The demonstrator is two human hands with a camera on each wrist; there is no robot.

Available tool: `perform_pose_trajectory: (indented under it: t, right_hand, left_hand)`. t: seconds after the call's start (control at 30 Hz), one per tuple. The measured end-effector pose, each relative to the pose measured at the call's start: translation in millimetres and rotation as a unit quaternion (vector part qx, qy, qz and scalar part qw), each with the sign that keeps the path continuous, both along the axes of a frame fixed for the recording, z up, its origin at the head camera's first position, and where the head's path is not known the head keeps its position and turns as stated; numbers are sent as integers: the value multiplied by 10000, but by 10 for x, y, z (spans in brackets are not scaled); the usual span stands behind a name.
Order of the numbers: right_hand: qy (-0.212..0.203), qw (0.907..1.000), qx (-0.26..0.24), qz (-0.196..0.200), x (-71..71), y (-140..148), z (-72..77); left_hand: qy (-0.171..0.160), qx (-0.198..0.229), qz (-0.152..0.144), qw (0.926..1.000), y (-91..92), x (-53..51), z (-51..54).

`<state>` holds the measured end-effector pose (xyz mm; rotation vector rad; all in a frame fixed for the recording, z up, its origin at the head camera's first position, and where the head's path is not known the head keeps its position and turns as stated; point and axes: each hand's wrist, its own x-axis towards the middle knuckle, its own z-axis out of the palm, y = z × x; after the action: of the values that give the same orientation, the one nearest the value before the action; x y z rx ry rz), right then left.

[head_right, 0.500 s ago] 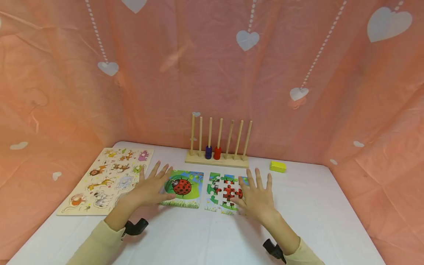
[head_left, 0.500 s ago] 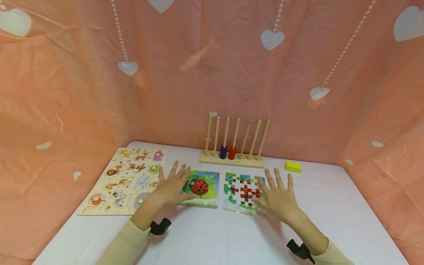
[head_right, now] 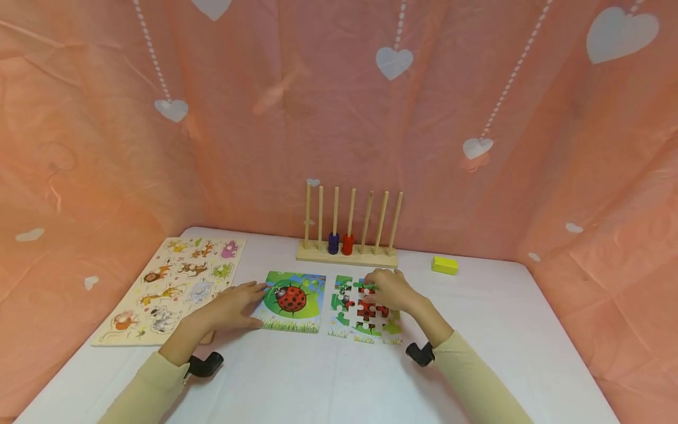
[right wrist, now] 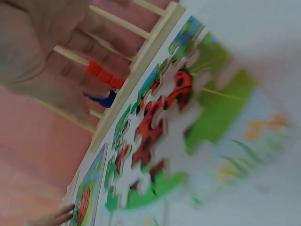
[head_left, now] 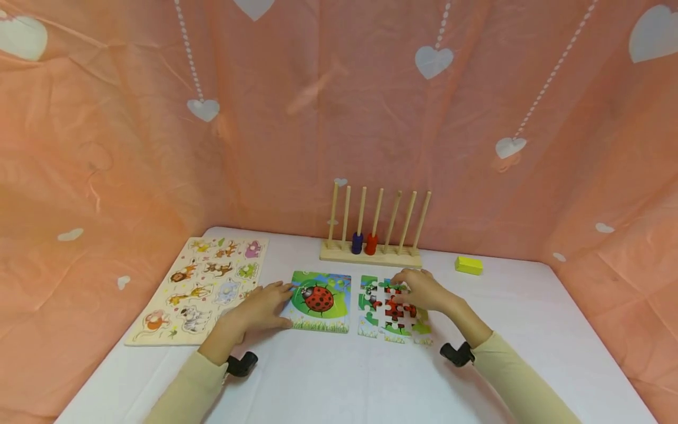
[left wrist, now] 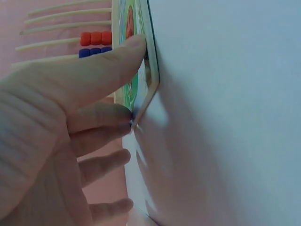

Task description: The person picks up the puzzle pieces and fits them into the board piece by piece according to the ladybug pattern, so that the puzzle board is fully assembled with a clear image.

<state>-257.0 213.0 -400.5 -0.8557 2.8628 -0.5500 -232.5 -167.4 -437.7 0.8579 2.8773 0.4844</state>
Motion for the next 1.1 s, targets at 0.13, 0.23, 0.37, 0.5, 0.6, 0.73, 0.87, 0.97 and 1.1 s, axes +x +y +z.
perform_pose_trajectory:
  t: [0.13,0.23,0.37,0.5,0.6,0.73,0.87,0.97,1.1]
  right_hand:
    - [-692,9970,-242,230,-215,-159,1]
    - [-849,9960,-102,272,-325,-310,-19]
    - [-754,9966,229,242,-440,-486,-82]
    - [-740,9964,417,-11,-510,-604,-121]
    - [-717,9961,494,-135,-537,-651,-138]
    - [-636,9962,589,-120,-549,-661,-146]
    - [-550,9961,681,-97,-559,-660,-149]
    - [-545,9964,635,-94,-569,-655,-153]
    - [-634,9972,403,-48,-581,-620,-159]
  left_hand:
    - [-20,81,-109,9999,-42,-12,-25]
    - [-52,147,-128,9998,-60,-18,-29]
    - [-61,121,-114,9998,-66,-29,-28]
    - [-84,75,-86,9999,-59,-38,-27]
    - [-158,89,-45,9998,-55,-37,-24]
    - [-211,78,5,9997,-57,-31,-15]
    - [-188,47,-15,9998,-61,-33,-17]
    - [-199,41,-9,9998,-59,-32,-19]
    - [-224,42,46,9997,-54,-34,-20]
